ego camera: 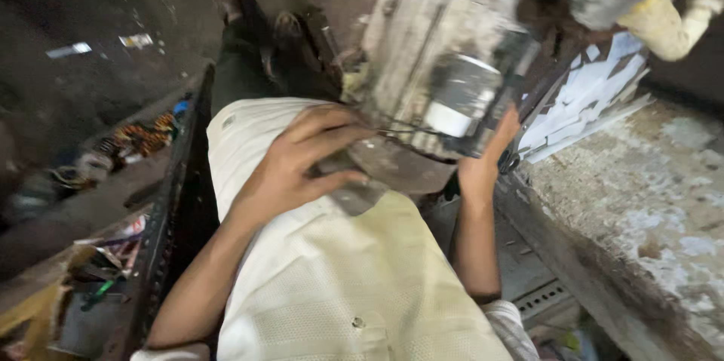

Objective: The person disassembles a small electric motor, removes the fan housing, and uses a screwdriver to scrape debris from the fan blades. They then reassemble the fan housing onto the motor.

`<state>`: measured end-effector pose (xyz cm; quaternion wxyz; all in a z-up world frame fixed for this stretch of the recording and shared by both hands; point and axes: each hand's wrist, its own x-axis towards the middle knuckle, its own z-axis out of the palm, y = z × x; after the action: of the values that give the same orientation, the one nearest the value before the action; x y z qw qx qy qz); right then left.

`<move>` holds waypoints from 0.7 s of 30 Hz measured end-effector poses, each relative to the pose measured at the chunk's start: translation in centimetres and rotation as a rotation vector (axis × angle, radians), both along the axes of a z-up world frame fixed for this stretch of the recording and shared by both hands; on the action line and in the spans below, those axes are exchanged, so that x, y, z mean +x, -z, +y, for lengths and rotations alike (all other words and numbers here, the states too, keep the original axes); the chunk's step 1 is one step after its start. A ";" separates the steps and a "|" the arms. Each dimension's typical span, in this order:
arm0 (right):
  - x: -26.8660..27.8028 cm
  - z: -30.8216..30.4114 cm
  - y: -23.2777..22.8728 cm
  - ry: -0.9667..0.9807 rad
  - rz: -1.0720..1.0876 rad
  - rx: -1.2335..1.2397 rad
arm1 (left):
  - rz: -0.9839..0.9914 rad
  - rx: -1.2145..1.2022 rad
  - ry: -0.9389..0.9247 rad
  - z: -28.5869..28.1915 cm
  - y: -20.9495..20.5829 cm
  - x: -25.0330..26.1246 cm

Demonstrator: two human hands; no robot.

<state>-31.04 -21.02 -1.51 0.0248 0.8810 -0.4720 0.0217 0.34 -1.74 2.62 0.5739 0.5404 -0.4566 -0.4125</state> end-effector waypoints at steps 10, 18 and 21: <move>-3.9 -2.2 0.4 0.407 0.226 0.193 | 0.077 -0.058 0.010 0.2 1.6 0.7; -1.6 -4.9 -3.2 0.292 0.161 0.086 | 0.144 -0.155 0.006 0.8 2.9 0.0; -0.5 -4.1 -7.7 0.248 0.145 0.093 | 0.187 -0.203 -0.059 0.7 3.2 -1.0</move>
<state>-31.53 -25.09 6.19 0.0204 0.8154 -0.5747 -0.0670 -0.66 -1.02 -0.58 0.6775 0.4519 -0.4244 -0.3958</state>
